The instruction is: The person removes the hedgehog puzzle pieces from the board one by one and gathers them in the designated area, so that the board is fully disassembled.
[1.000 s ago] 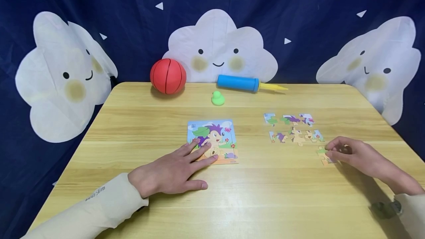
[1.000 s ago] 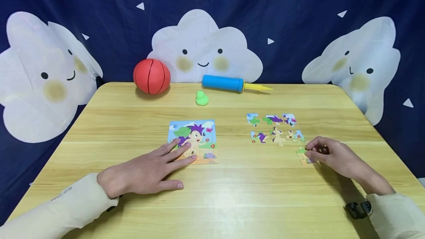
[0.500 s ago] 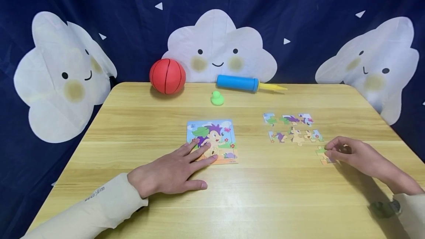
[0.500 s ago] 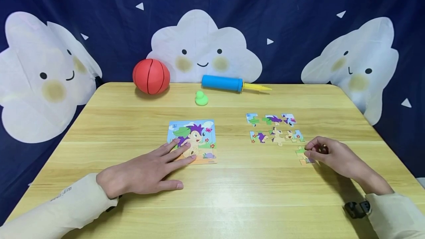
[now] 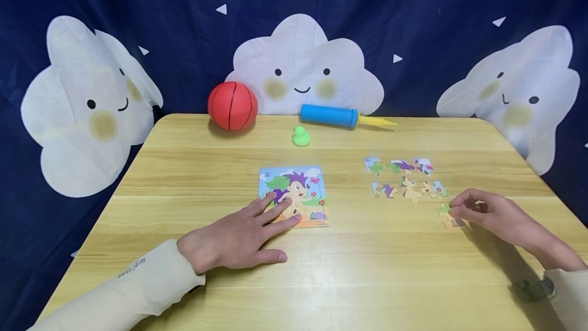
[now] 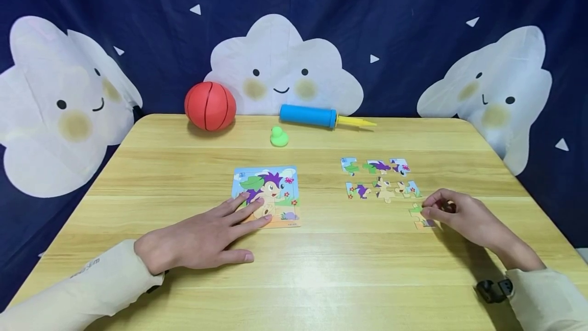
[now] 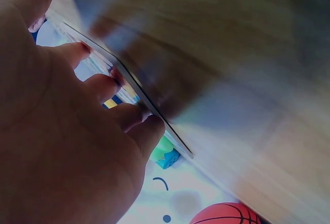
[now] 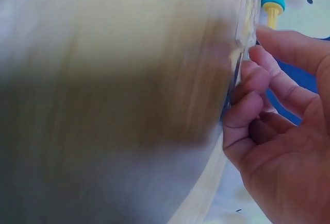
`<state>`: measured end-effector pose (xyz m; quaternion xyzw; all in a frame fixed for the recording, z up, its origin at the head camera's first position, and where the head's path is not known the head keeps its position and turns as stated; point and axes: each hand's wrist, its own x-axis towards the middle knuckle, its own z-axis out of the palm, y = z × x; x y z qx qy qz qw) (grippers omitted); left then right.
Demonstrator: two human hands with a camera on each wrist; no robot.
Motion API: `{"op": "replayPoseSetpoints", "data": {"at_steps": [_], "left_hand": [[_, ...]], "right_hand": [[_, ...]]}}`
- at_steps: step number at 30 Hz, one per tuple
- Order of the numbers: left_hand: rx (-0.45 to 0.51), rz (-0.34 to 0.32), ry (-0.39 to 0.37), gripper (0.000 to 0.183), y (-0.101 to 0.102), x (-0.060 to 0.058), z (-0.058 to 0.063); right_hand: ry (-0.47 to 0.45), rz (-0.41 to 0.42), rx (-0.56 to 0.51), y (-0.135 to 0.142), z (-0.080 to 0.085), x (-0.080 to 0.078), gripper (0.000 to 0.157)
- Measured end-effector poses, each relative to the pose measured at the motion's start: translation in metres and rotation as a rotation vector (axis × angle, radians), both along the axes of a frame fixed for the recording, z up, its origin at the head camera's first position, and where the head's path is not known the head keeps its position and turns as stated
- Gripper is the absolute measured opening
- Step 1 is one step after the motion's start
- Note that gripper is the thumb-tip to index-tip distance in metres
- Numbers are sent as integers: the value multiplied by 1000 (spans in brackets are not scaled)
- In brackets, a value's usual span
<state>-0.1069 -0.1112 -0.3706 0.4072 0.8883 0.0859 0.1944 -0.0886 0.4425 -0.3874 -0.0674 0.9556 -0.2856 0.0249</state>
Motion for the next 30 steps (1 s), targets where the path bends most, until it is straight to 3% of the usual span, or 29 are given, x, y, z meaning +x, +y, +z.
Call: {"op": "replayPoseSetpoints", "data": {"at_steps": [6,10,18,22,30], "left_hand": [[5,-11,22,72,-2,1,-3],[12,-22,40,72,-4,2,-5],[3,-29,59,72,-4,1,-7],[5,-32,63,71,-5,2,-7],[7,-26,67,73,-13,2,-2]], "right_hand": [[49,-42,19,-22,21,-3,13],[77,1,7,-52,32,-8,12],[142,193,-73,-128,41,-25,3],[101,291,-105,-169,44,-35,4],[40,449,-50,-242,34,-48,6]]}}
